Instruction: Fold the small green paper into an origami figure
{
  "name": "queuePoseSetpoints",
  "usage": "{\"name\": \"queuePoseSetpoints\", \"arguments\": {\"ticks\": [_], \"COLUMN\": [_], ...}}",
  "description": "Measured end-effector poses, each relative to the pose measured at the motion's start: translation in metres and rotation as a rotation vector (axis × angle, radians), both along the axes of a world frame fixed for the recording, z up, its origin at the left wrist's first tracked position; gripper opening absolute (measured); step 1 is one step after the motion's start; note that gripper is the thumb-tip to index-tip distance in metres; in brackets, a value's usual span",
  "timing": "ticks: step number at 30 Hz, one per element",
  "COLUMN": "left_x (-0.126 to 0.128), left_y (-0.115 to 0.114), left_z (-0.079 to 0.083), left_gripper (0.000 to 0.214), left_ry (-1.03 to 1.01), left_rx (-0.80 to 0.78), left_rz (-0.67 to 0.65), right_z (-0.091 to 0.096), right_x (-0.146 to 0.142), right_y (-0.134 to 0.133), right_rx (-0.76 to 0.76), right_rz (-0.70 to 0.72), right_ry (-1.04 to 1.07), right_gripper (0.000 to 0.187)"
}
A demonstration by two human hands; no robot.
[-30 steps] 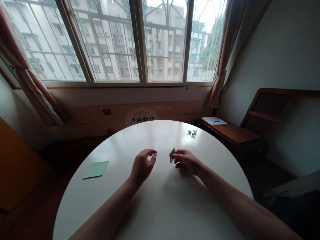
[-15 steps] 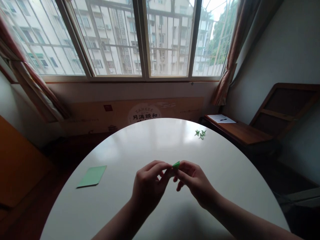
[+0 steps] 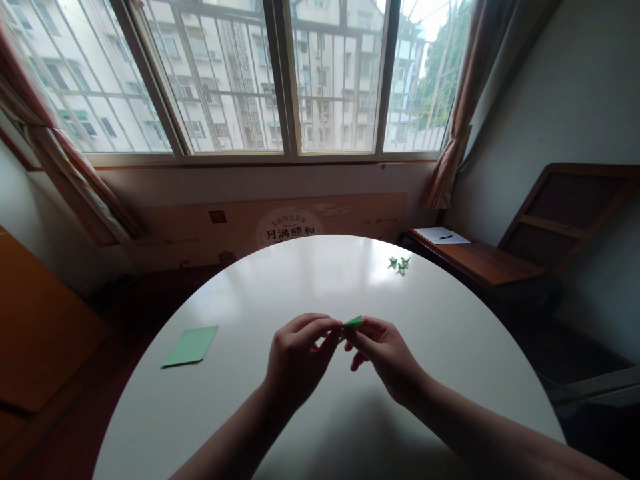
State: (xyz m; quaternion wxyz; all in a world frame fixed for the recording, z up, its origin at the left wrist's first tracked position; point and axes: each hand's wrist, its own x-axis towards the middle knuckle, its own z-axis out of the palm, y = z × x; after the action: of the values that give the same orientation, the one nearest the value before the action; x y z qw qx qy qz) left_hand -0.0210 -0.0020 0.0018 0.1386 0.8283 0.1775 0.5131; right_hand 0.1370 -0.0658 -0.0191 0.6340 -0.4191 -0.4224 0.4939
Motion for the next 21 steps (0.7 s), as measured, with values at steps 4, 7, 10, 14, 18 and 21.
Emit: {"name": "queuePoseSetpoints", "arguments": {"ticks": [4, 7, 10, 14, 18, 21], "left_x": [0.0006, 0.0009, 0.0009, 0.0006, 0.0025, 0.0046], "left_y": [0.0006, 0.0011, 0.0014, 0.0007, -0.0009, -0.0026], "left_z": [0.0006, 0.0009, 0.0019, 0.0035, 0.0028, 0.0016], "left_gripper": [0.005, 0.005, 0.007, 0.007, 0.007, 0.007], "left_ry": [0.008, 0.042, 0.08, 0.143, 0.147, 0.122], "left_rx": [0.082, 0.148, 0.21, 0.253, 0.222, 0.13], "left_rz": [0.024, 0.053, 0.088, 0.123, 0.14, 0.112], "right_z": [0.0007, 0.0003, -0.0003, -0.0012, -0.002, -0.0022], "right_x": [-0.001, -0.0015, -0.0022, -0.0025, -0.001, 0.0008], "right_y": [-0.0014, -0.0016, -0.0016, -0.001, 0.0001, 0.0006], "right_rx": [-0.024, -0.064, -0.107, -0.122, -0.096, -0.055], "right_rz": [0.006, 0.012, 0.017, 0.025, 0.018, 0.009], "right_ry": [0.023, 0.053, 0.089, 0.111, 0.095, 0.053], "right_gripper": [0.029, 0.032, 0.034, 0.034, 0.033, 0.032]}}
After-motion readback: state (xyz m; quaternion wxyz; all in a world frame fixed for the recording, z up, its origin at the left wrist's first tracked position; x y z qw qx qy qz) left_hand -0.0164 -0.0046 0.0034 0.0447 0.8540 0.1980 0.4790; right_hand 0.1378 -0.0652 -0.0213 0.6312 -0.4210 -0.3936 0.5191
